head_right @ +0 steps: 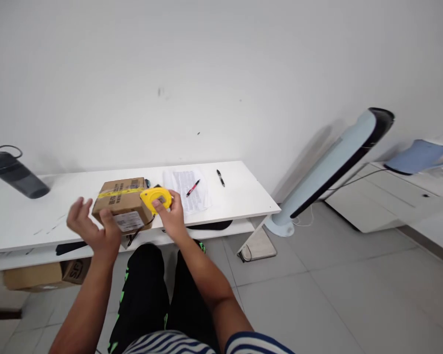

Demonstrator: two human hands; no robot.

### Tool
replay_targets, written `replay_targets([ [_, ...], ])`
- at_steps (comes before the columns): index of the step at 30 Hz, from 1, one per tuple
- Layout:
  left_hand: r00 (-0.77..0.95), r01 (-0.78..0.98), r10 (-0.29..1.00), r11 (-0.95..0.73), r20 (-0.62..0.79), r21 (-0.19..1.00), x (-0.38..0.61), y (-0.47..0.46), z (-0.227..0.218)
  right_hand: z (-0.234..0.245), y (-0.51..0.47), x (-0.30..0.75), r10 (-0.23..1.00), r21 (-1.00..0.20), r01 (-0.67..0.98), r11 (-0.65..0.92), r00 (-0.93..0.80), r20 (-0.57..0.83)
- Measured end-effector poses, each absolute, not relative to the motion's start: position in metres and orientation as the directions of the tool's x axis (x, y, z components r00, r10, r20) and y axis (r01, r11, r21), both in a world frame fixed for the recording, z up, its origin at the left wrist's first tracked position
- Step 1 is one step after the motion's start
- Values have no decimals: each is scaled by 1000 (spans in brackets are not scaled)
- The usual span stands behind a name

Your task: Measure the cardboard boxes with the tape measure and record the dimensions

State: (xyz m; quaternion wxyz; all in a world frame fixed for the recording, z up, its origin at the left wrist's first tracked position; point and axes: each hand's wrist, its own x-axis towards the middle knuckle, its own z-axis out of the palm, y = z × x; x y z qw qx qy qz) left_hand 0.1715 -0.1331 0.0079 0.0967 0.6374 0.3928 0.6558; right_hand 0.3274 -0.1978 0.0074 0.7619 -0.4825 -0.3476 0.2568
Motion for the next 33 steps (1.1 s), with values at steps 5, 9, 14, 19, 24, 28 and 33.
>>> replay_targets([
  [5,272,-35,908,-323,320,946,225,-205,-14,-42,-222,300,679,-905,-154,398,712,177],
  [9,261,-57,957,-114,125,992,252,-195,-28,-57,-217,348,700,-895,216,390,561,441],
  [14,432,141,876,-299,213,944,281,-144,-37,-43,-162,478,842,-554,827,-98,366,397],
  [19,554,280,805,-421,213,863,315,-104,-58,-33,-110,553,951,-293,926,-240,285,121],
  [24,467,181,868,-281,169,942,324,-84,-79,-45,-114,549,912,-375,901,-220,326,249],
  [28,454,199,882,-239,126,951,323,-83,-82,-69,-146,527,789,-861,502,77,497,360],
  [33,459,300,880,-281,120,912,322,-87,-78,-88,-175,520,775,-948,268,171,558,297],
])
